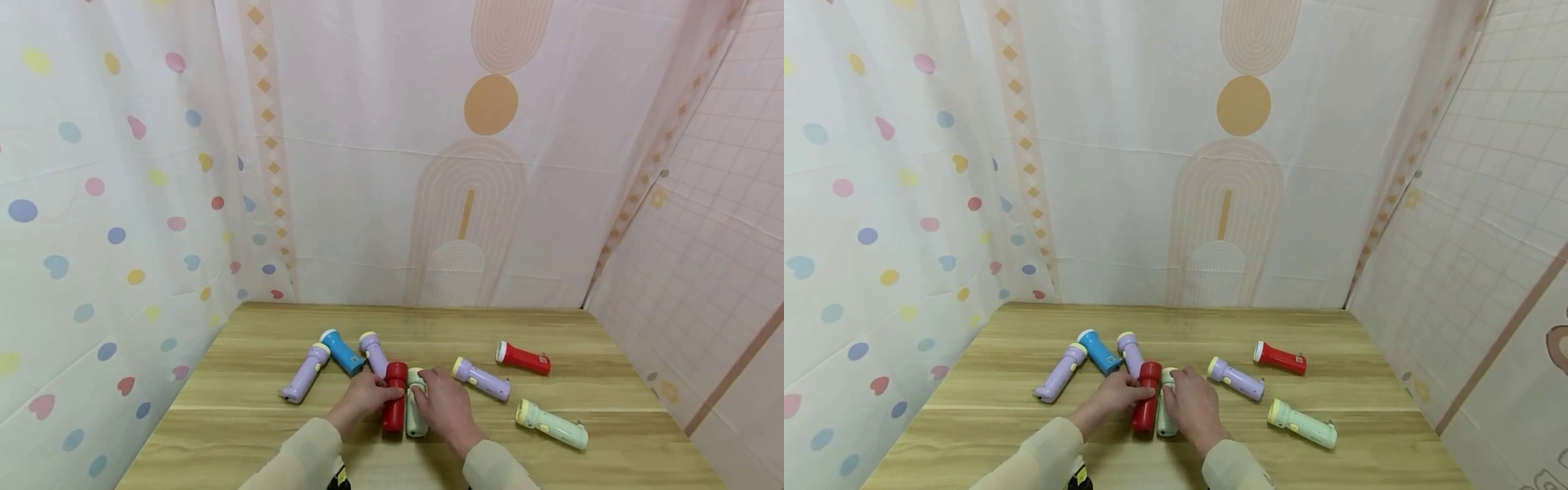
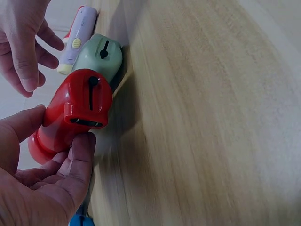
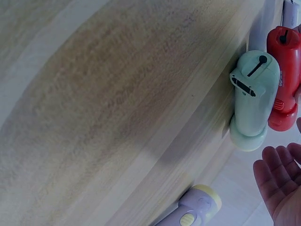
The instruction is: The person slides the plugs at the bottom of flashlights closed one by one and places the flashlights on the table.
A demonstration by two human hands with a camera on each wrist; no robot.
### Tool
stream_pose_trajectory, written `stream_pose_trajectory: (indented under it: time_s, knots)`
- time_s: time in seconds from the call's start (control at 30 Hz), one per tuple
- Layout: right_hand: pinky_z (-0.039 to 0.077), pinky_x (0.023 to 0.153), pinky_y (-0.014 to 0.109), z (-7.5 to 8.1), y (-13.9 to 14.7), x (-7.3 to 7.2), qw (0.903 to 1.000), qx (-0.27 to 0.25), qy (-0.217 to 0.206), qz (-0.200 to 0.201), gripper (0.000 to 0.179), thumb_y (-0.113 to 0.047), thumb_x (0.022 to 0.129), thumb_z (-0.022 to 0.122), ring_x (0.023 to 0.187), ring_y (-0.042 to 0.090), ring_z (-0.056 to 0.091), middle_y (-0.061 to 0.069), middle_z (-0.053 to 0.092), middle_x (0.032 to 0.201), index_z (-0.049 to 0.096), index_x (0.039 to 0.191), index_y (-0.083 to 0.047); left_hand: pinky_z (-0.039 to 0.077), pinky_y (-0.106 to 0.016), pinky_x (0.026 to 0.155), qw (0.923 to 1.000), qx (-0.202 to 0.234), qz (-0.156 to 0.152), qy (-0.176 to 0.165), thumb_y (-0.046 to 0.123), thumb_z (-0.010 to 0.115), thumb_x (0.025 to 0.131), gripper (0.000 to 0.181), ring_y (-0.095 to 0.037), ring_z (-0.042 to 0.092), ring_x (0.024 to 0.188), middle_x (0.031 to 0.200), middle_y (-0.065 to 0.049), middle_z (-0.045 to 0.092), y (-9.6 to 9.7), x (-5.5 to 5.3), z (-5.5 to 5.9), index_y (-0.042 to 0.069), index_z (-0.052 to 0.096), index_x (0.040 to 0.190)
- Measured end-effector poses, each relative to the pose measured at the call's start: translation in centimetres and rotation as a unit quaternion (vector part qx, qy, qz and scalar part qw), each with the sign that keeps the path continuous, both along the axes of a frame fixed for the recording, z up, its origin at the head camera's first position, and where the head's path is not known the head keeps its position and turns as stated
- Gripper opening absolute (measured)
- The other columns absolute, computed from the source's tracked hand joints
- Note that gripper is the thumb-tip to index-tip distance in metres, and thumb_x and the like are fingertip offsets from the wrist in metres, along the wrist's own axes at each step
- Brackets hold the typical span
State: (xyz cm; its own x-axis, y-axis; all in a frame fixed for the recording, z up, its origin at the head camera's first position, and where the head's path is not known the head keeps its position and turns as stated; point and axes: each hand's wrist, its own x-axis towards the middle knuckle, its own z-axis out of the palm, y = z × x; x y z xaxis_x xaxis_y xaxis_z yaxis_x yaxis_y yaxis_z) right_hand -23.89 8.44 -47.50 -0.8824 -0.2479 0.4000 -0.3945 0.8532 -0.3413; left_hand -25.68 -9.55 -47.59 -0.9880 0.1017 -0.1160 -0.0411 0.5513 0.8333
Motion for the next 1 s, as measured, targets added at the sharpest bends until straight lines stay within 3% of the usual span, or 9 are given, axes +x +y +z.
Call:
stream_pose_trajectory:
  time_s: [0.13,0.33,0.6,0.8,1.0]
  knots:
    - [0.054,0.065,0.043,0.07,0.04,-0.01,1.0,0.001,-0.007,0.0,0.026,-0.023,0.09,0.071,0.08,0.029,0.067,0.01,0.067,0.101,0.071,0.11,-0.006,0.048,-0.026,0.052,0.9999,0.013,-0.006,0.0,0.022,0.077,0.086,0.026,-0.014,0.055,0.059,0.067,-0.002,0.059,0.22,0.06,-0.23,0.0,0.066,0.077]
    - [0.054,0.065,0.042,0.14,0.0,0.02,1.0,0.004,-0.007,-0.001,0.027,-0.022,0.089,0.072,0.08,0.028,0.067,0.01,0.067,0.1,0.071,0.109,-0.005,0.052,-0.031,0.058,0.999,0.041,0.01,-0.012,0.017,0.076,0.086,0.022,-0.015,0.058,0.064,0.074,-0.005,0.061,0.24,-0.16,-0.45,-0.002,0.065,0.082]
    - [0.055,0.066,0.042,0.19,0.13,0.03,1.0,-0.002,-0.007,-0.002,0.027,-0.024,0.091,0.071,0.081,0.028,0.067,0.009,0.067,0.1,0.071,0.11,-0.005,0.052,-0.032,0.062,0.9997,0.014,0.017,-0.011,0.019,0.074,0.088,0.024,-0.017,0.058,0.071,0.08,-0.007,0.061,-0.04,-0.38,-0.14,-0.005,0.067,0.089]
    - [0.054,0.066,0.043,0.23,0.18,-0.05,0.9999,-0.007,-0.009,-0.002,0.027,-0.024,0.091,0.071,0.082,0.028,0.067,0.01,0.067,0.101,0.071,0.11,-0.004,0.056,-0.036,0.062,0.9984,0.049,0.005,-0.027,0.016,0.074,0.087,0.021,-0.017,0.061,0.066,0.075,-0.006,0.063,0.22,0.12,-0.26,-0.002,0.066,0.081]
    - [0.055,0.07,0.044,0.23,0.44,-0.29,0.9997,-0.01,-0.02,-0.011,0.028,-0.024,0.091,0.07,0.085,0.029,0.067,0.011,0.067,0.102,0.071,0.11,-0.003,0.058,-0.036,0.062,0.9966,0.073,0.001,-0.037,0.012,0.073,0.087,0.017,-0.016,0.064,0.067,0.077,-0.005,0.065,0.31,0.33,-0.64,-0.004,0.068,0.083]
